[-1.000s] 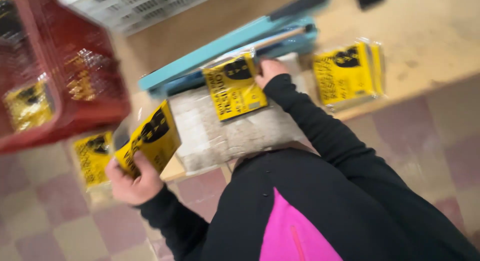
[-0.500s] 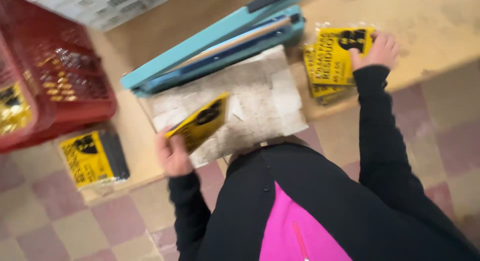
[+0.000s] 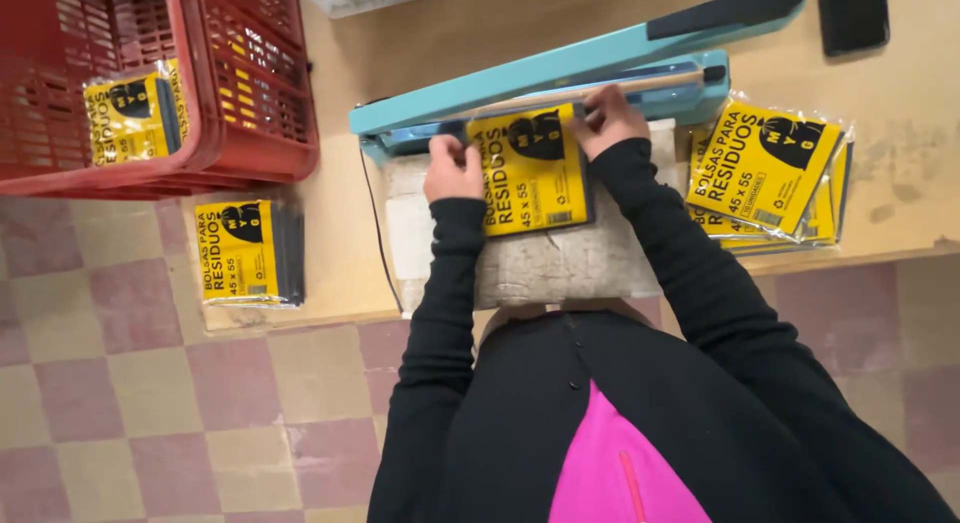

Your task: Sealing plastic bags using a manual heat sealer and organizing them into stacks or baskets.

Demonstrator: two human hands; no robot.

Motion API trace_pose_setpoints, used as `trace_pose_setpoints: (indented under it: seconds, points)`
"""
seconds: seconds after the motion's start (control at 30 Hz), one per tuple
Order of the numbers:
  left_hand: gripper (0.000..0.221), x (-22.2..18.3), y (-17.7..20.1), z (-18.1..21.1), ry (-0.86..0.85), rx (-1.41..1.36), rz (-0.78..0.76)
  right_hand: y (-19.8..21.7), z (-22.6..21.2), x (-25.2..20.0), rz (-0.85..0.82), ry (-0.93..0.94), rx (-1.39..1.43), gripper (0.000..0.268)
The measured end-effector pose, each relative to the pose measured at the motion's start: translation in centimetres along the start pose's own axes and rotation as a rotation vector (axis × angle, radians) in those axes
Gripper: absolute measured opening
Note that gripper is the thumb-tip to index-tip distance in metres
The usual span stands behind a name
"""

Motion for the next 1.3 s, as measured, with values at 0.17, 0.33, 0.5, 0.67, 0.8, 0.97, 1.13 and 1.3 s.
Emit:
trace_pose_setpoints:
  seconds: [0.17, 0.33, 0.5, 0.67, 0.8, 0.97, 1.13, 1.3]
  points:
    - [0.029, 1.3, -1.1, -0.3, -0.025, 0.196, 0.033, 1.1, -2.8, -0.1, 0.058, -0.087, -0.303, 0.037]
    - [0.025, 1.9, -1.3, 0.7, -0.076, 0.199, -0.003, 5.2, -17.3, 2.7, 0.126, 0.522, -0.408, 0.024]
    - [0.023, 1.4, -1.0, 1.6, -0.174, 0.249, -0.051, 4.5, -18.6, 7.6, 0.064, 0.781, -0.536, 0.024]
    - [0.021, 1.1, -0.3, 2.4, -0.209, 0.242, -0.068, 1.1, -10.5, 10.7, -0.237, 0.370, -0.562, 0.038]
    - [0.021, 0.5, 1.7, 3.7, -0.258, 0.232, -0.064, -0.3, -5.8, 10.5, -0.329, 0.198, -0.397, 0.042]
    - [0.017, -0.5, 7.3, 1.8, -0.068, 0.223, 0.030, -2.1, -0.4, 10.6, -0.347, 0.181, -0.260, 0.041]
    - [0.025, -0.1, 21.7, -10.1, 0.104, 0.657, 0.354, -3.6, 3.1, 10.1, -0.331, 0.317, -0.373, 0.034]
    - [0.048, 0.9, 29.9, -19.6, 0.173, 0.973, 0.342, -2.2, 2.4, 8.8, -0.236, 0.366, -0.591, 0.035]
Point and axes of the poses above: each hand's wrist, its own x-axis towards the middle knuckle, its own y-axis out of the back of the hand, z = x × y, the point moved 7 cm from there along x, towards the middle knuckle, and after that the axes turned 3 degrees about -z, right-handed, at the moved point
